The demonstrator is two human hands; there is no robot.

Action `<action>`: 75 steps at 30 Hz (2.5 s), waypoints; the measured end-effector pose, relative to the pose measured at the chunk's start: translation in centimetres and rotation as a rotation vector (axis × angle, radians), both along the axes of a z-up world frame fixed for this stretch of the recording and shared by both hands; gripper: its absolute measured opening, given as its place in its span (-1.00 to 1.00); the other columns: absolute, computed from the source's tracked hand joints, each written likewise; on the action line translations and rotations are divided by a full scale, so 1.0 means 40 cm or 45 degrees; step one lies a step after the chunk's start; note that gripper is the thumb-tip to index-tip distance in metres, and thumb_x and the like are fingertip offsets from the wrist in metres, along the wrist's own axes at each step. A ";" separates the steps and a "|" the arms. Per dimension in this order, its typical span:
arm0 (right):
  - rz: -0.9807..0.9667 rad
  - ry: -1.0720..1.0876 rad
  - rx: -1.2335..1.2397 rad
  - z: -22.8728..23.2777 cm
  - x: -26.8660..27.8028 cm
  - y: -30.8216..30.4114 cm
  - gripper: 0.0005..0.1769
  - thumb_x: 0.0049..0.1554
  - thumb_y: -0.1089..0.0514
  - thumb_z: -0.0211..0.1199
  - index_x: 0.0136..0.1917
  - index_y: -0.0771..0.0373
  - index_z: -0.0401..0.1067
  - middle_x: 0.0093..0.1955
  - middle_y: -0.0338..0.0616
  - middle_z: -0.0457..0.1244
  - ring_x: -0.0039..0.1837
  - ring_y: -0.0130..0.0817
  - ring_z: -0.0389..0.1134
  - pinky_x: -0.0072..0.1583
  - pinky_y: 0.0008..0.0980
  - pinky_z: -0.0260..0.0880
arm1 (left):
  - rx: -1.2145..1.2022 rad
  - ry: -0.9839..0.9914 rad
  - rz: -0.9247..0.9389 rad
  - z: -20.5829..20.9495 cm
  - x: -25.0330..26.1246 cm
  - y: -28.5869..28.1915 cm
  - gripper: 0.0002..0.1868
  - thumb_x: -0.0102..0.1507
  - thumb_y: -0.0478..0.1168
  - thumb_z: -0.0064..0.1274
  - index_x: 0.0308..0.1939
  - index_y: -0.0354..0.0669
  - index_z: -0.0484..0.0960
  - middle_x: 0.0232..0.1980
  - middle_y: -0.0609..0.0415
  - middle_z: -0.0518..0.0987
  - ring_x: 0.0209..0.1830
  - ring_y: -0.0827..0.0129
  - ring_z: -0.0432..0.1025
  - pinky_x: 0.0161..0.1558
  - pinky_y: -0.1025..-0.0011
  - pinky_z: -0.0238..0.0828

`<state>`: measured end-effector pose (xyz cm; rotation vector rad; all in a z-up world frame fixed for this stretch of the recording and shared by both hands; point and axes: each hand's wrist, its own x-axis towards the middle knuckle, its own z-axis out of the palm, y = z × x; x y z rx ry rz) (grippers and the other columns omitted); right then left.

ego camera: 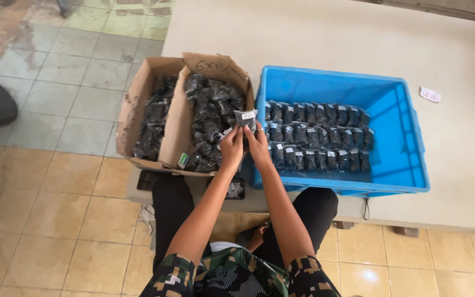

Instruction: The person sorts small black components in plastic bags from a cardboard box into a blue crate by hand.

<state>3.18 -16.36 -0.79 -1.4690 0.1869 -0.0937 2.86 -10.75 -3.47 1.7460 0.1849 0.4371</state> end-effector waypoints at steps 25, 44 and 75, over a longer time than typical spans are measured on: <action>0.412 0.820 -1.158 -0.579 0.194 -0.740 0.01 -0.31 -0.10 0.42 0.31 -0.02 -0.05 0.17 0.00 0.17 0.26 -0.19 0.14 0.28 -0.28 0.13 | 0.137 0.833 -0.581 -0.624 0.216 -0.560 -0.64 0.12 0.15 -0.09 -0.13 0.15 0.56 -0.14 0.14 0.53 0.02 0.33 0.34 0.07 0.40 0.25; 0.623 0.712 -1.585 -0.600 0.205 -0.696 -0.45 -0.05 0.25 0.05 0.23 0.34 0.10 -0.09 0.26 0.25 0.04 0.03 0.29 0.02 -0.17 0.36 | -0.096 1.374 -0.920 -0.316 0.184 -0.482 0.14 -0.02 0.64 -0.58 0.09 -0.37 0.33 0.16 -0.24 0.27 0.22 0.07 0.12 0.22 0.23 -0.04; 0.204 -0.270 -0.969 -0.278 0.138 0.155 -0.86 -0.04 0.28 0.13 -0.16 0.15 0.40 -0.17 -0.19 0.21 -0.06 -0.20 0.24 0.00 -0.25 0.29 | -1.231 0.394 -0.052 -0.373 0.069 0.350 -0.50 0.13 0.03 -0.13 0.03 -0.21 0.48 0.03 -0.09 0.46 0.09 0.11 0.30 0.18 0.16 -0.03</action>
